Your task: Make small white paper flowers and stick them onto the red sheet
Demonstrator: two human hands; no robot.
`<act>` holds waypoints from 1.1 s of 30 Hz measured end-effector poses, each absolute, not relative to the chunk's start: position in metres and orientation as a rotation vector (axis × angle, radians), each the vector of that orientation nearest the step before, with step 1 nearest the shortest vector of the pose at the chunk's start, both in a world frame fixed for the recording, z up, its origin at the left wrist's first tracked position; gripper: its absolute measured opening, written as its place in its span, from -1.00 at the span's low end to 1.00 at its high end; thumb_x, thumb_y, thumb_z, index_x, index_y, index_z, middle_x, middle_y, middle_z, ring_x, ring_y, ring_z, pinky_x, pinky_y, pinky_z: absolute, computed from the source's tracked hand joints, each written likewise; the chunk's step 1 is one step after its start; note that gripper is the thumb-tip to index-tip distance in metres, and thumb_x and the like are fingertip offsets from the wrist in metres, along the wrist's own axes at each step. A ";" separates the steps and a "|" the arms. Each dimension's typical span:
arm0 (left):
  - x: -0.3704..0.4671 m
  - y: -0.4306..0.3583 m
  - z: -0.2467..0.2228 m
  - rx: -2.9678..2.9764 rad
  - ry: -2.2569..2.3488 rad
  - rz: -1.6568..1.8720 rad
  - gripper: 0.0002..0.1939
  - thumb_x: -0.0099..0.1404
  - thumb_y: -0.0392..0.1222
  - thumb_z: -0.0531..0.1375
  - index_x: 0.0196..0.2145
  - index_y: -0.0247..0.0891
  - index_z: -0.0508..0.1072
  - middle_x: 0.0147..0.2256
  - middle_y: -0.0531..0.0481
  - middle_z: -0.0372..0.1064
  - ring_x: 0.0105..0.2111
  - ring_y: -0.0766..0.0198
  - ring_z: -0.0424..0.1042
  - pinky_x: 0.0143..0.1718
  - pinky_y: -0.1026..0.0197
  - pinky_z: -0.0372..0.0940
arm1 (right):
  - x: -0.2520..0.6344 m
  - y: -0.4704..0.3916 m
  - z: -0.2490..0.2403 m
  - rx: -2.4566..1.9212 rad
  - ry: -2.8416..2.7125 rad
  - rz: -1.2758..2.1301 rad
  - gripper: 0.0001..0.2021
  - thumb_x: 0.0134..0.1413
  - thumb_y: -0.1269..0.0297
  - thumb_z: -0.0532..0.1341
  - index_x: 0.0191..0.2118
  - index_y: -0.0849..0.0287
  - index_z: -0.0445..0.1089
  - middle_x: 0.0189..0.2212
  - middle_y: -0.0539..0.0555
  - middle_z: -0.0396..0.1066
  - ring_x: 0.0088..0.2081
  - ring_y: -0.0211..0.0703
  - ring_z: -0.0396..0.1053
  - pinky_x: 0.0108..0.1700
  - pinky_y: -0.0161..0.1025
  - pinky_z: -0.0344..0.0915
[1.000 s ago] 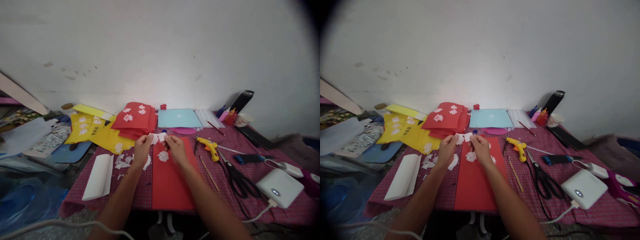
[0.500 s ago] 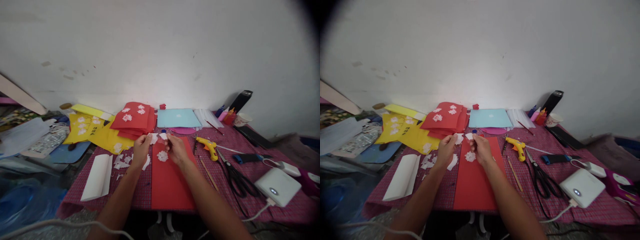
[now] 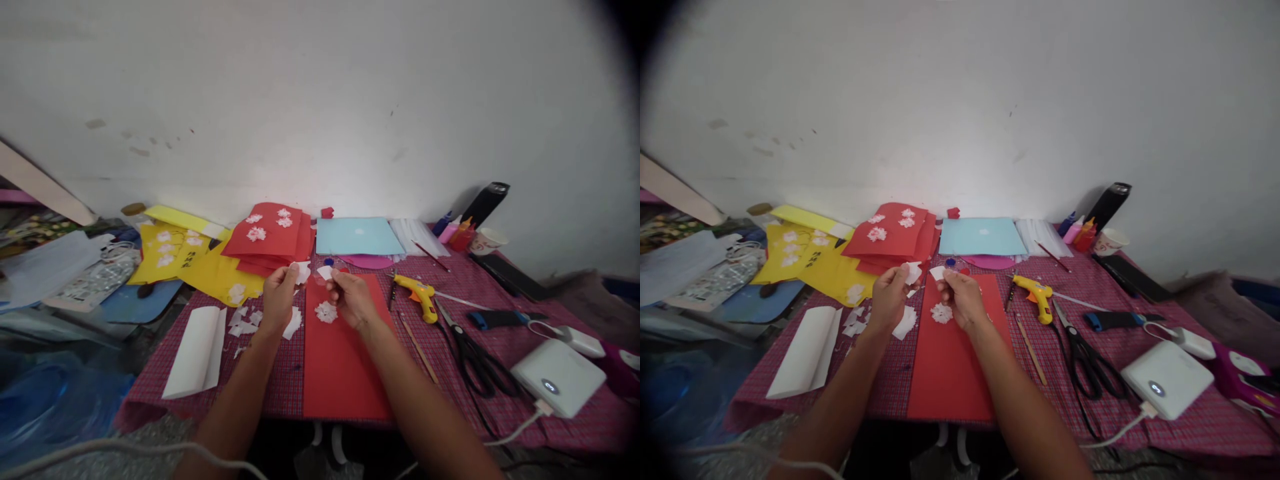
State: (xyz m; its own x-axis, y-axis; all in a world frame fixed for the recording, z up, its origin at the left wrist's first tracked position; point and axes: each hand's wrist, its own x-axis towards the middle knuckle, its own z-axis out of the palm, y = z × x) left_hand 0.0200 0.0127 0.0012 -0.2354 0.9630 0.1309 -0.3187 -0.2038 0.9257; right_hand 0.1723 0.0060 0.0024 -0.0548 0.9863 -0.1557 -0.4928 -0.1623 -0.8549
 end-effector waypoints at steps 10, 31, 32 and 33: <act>0.013 0.014 0.007 0.898 0.969 1.708 -0.65 0.16 0.07 0.31 -0.44 -0.31 0.45 -0.52 0.05 0.38 -0.55 0.41 0.32 -0.47 0.32 0.27 | 0.169 0.005 -0.003 -1.040 -1.044 1.321 -0.72 -0.06 0.09 0.33 -0.52 0.22 0.40 -0.64 -0.03 0.35 -0.67 -0.36 0.16 -0.62 -0.36 0.03; -0.004 0.018 0.018 0.764 0.958 1.898 -0.66 0.16 0.04 0.31 -0.47 -0.31 0.40 -0.53 0.06 0.38 -0.55 0.41 0.38 -0.48 0.35 0.29 | 0.150 -0.015 -0.020 -0.969 -2.171 0.297 -0.77 0.26 0.31 0.11 -0.35 0.14 0.50 -0.41 0.09 0.46 -0.37 -0.16 0.38 -0.29 -0.25 0.26; -0.002 0.018 0.018 0.769 0.952 1.892 -0.67 0.17 0.04 0.31 -0.46 -0.30 0.40 -0.53 0.06 0.38 -0.55 0.41 0.38 -0.48 0.34 0.29 | 0.148 -0.016 -0.021 -0.968 -2.191 0.275 -0.78 0.26 0.32 0.12 -0.33 0.14 0.51 -0.39 0.10 0.48 -0.36 -0.16 0.39 -0.28 -0.24 0.27; -0.001 0.017 0.018 0.774 0.945 1.886 -0.67 0.17 0.04 0.31 -0.46 -0.30 0.41 -0.53 0.06 0.38 -0.55 0.41 0.38 -0.48 0.34 0.29 | 0.146 -0.017 -0.023 -0.976 -2.209 0.246 -0.78 0.25 0.32 0.11 -0.31 0.14 0.52 -0.37 0.11 0.48 -0.35 -0.16 0.40 -0.28 -0.24 0.28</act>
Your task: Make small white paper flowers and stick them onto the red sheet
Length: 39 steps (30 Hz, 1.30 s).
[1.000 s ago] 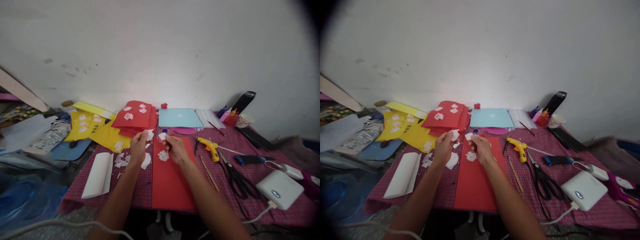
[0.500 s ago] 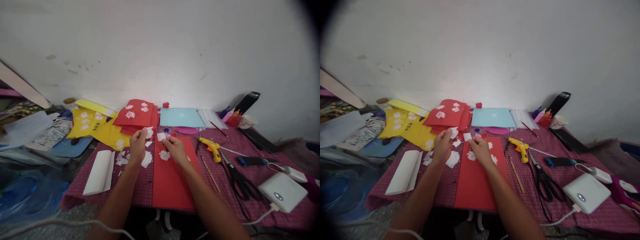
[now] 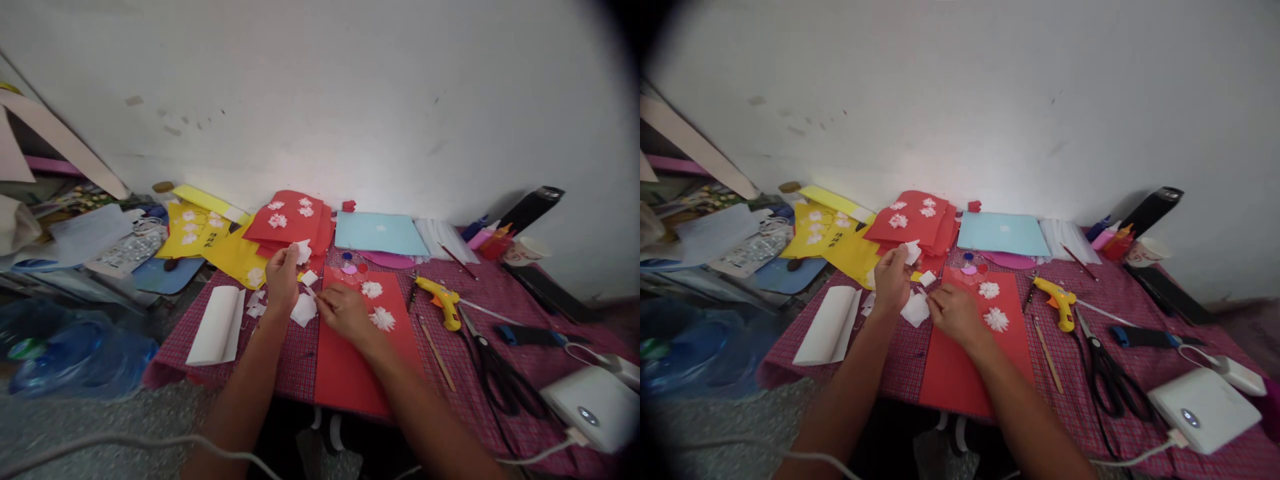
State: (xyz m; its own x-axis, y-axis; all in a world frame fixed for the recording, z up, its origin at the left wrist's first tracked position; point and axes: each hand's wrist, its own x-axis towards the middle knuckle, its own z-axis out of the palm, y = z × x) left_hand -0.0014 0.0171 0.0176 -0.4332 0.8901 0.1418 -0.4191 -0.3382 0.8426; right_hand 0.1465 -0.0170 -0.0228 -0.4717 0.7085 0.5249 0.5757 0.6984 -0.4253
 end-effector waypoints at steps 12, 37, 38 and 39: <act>0.000 0.018 0.013 0.832 0.962 1.830 -0.65 0.17 0.05 0.30 -0.49 -0.30 0.39 -0.51 0.05 0.36 -0.54 0.41 0.33 -0.48 0.33 0.28 | 0.147 -0.018 -0.023 -1.052 -2.216 0.270 -0.72 0.08 0.49 0.14 -0.15 0.13 0.52 -0.27 0.13 0.47 -0.26 -0.10 0.42 -0.21 -0.21 0.32; 0.021 -0.002 0.014 1.469 1.091 1.381 -0.63 0.25 0.02 0.22 -0.56 -0.29 0.39 -0.58 0.09 0.24 -0.52 0.36 0.18 -0.45 0.32 0.09 | 0.166 -0.003 -0.001 -0.976 -1.509 0.493 -0.86 0.11 0.38 0.18 -0.27 0.11 0.49 -0.22 0.11 0.43 -0.20 -0.10 0.38 -0.19 -0.19 0.32; 0.021 -0.002 0.014 1.455 1.085 1.380 -0.64 0.25 0.03 0.22 -0.56 -0.29 0.40 -0.57 0.09 0.25 -0.52 0.36 0.19 -0.44 0.32 0.10 | 0.166 -0.003 -0.001 -0.982 -1.488 0.511 -0.88 0.11 0.36 0.18 -0.31 0.12 0.48 -0.27 0.10 0.43 -0.21 -0.10 0.37 -0.18 -0.19 0.32; 0.020 -0.001 0.014 1.440 1.079 1.380 -0.64 0.24 0.03 0.22 -0.55 -0.30 0.40 -0.57 0.09 0.26 -0.51 0.36 0.19 -0.44 0.32 0.10 | 0.166 -0.003 -0.001 -0.992 -1.457 0.548 -0.89 0.11 0.34 0.18 -0.34 0.14 0.46 -0.31 0.08 0.43 -0.24 -0.11 0.37 -0.19 -0.20 0.31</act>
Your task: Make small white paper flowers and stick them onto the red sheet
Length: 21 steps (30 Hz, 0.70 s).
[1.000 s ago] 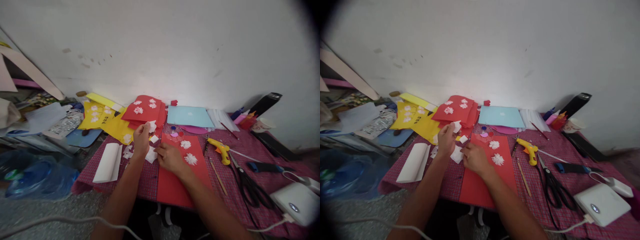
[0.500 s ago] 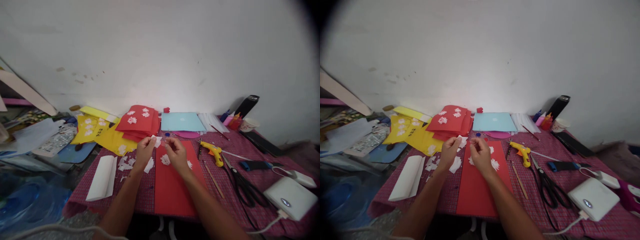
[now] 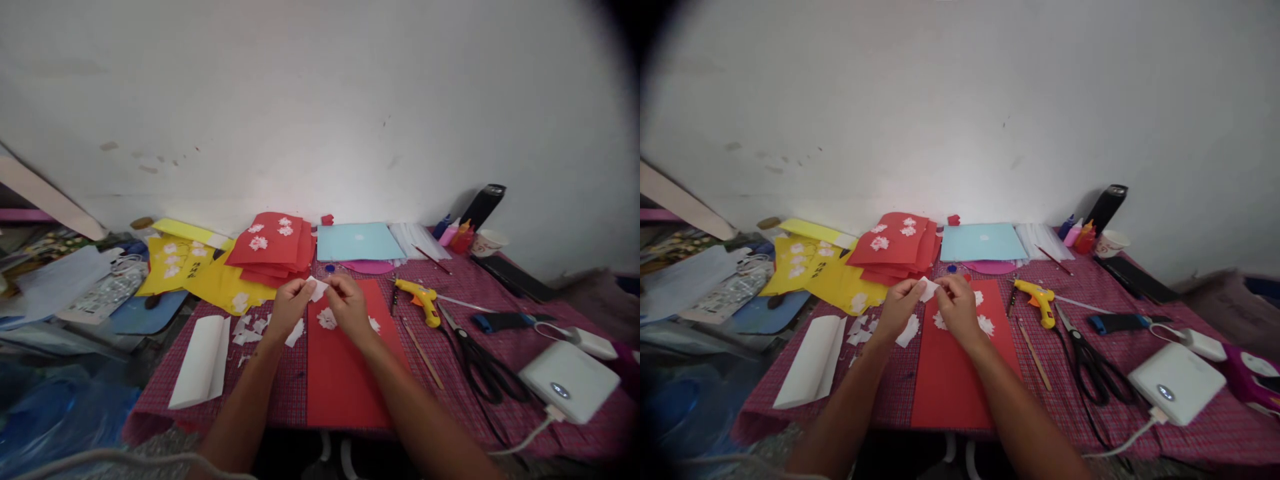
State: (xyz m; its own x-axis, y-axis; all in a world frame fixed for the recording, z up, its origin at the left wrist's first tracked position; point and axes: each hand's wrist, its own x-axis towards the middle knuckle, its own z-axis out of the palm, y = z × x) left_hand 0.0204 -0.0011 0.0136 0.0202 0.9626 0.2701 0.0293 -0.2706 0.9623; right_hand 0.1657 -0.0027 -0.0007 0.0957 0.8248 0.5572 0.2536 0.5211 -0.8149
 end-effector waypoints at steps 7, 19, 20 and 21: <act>0.020 0.003 0.009 1.349 1.031 1.392 -0.64 0.24 0.05 0.23 -0.51 -0.32 0.44 -0.55 0.07 0.29 -0.50 0.37 0.20 -0.43 0.31 0.12 | 0.163 0.001 -0.004 -0.985 -1.152 1.009 -0.78 0.09 0.14 0.22 -0.44 0.17 0.40 -0.58 -0.04 0.34 -0.52 -0.25 0.25 -0.44 -0.31 0.19; 0.004 0.018 0.011 0.785 1.077 1.932 -0.62 0.17 0.08 0.28 -0.52 -0.27 0.32 -0.57 0.12 0.27 -0.57 0.41 0.30 -0.47 0.33 0.26 | 0.160 -0.003 -0.011 -1.063 -1.654 0.483 -0.82 0.18 0.25 0.16 -0.40 0.11 0.44 -0.44 0.06 0.41 -0.32 -0.10 0.35 -0.22 -0.19 0.29; 0.003 0.019 0.013 0.758 1.067 1.963 -0.62 0.17 0.07 0.28 -0.53 -0.27 0.30 -0.57 0.13 0.28 -0.57 0.42 0.30 -0.46 0.33 0.27 | 0.156 -0.007 -0.013 -1.021 -1.773 0.392 -0.83 0.21 0.29 0.15 -0.36 0.11 0.46 -0.39 0.09 0.44 -0.27 -0.09 0.37 -0.17 -0.17 0.30; 0.001 0.019 0.014 0.742 1.059 1.980 -0.62 0.16 0.07 0.29 -0.53 -0.27 0.29 -0.57 0.13 0.28 -0.57 0.42 0.30 -0.46 0.33 0.28 | 0.152 -0.010 -0.016 -0.991 -1.852 0.331 -0.83 0.22 0.32 0.13 -0.30 0.11 0.48 -0.34 0.11 0.45 -0.24 -0.08 0.37 -0.15 -0.17 0.30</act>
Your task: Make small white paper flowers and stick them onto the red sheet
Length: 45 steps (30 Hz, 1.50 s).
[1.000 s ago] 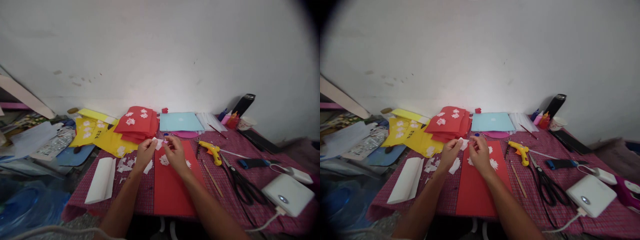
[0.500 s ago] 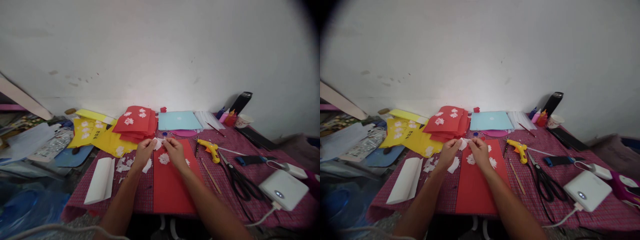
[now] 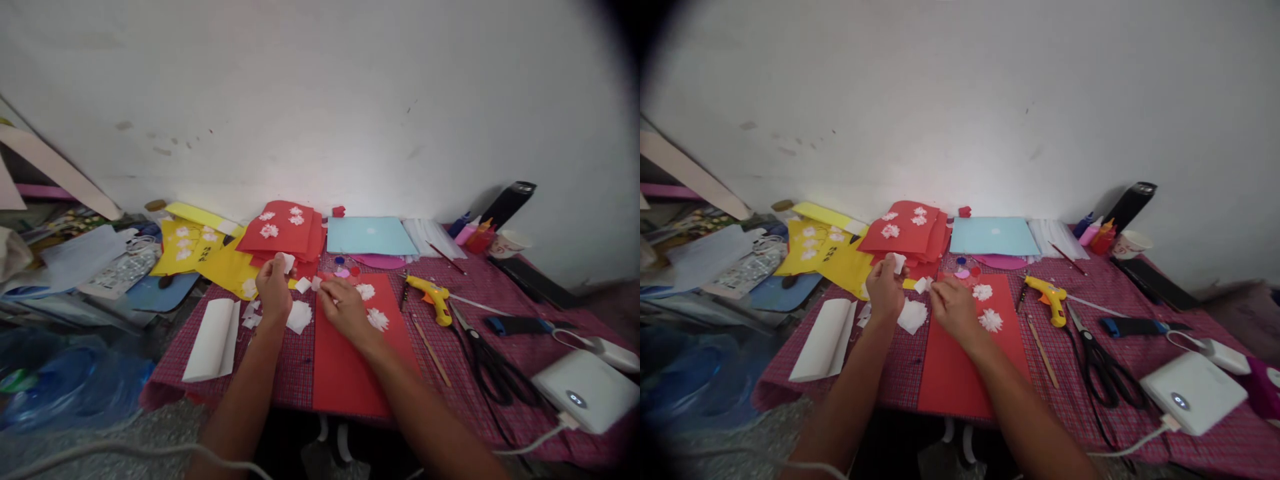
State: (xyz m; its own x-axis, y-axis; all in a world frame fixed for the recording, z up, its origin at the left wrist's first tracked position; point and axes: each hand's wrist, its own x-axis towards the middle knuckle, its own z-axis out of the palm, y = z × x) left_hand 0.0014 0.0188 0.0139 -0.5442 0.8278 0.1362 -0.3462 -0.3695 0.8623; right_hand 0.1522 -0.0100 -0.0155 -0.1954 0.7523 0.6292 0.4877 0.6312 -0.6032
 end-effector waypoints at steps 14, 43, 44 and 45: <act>0.006 0.016 0.012 0.821 1.045 1.855 -0.62 0.16 0.07 0.29 -0.53 -0.28 0.33 -0.57 0.11 0.27 -0.59 0.43 0.26 -0.49 0.33 0.25 | 0.154 -0.013 -0.010 -0.935 -2.045 0.329 -0.72 0.06 0.50 0.13 -0.20 0.11 0.52 -0.21 0.13 0.50 -0.14 -0.04 0.40 -0.05 -0.10 0.30; 0.006 0.021 0.001 0.971 1.182 1.883 -0.75 0.19 -0.12 0.24 -0.21 -0.29 0.53 -0.42 0.02 0.42 -0.44 0.37 0.38 -0.35 0.31 0.28 | 0.150 -0.011 -0.007 -1.160 -1.725 0.862 -0.77 0.12 0.21 0.21 -0.52 0.17 0.40 -0.58 -0.04 0.36 -0.53 -0.27 0.23 -0.48 -0.32 0.08; 0.005 0.021 0.001 0.958 1.185 1.901 -0.75 0.18 -0.13 0.24 -0.20 -0.29 0.53 -0.43 0.03 0.42 -0.45 0.37 0.38 -0.35 0.31 0.28 | 0.146 -0.014 -0.009 -1.149 -1.791 0.855 -0.78 0.12 0.25 0.21 -0.52 0.17 0.40 -0.58 -0.04 0.38 -0.53 -0.27 0.24 -0.47 -0.32 0.08; 0.004 0.021 0.001 0.953 1.190 1.908 -0.75 0.18 -0.14 0.24 -0.20 -0.29 0.53 -0.43 0.03 0.42 -0.45 0.38 0.38 -0.35 0.31 0.28 | 0.142 -0.018 -0.010 -1.148 -1.845 0.872 -0.80 0.11 0.27 0.22 -0.52 0.16 0.42 -0.57 -0.04 0.40 -0.53 -0.27 0.26 -0.47 -0.33 0.08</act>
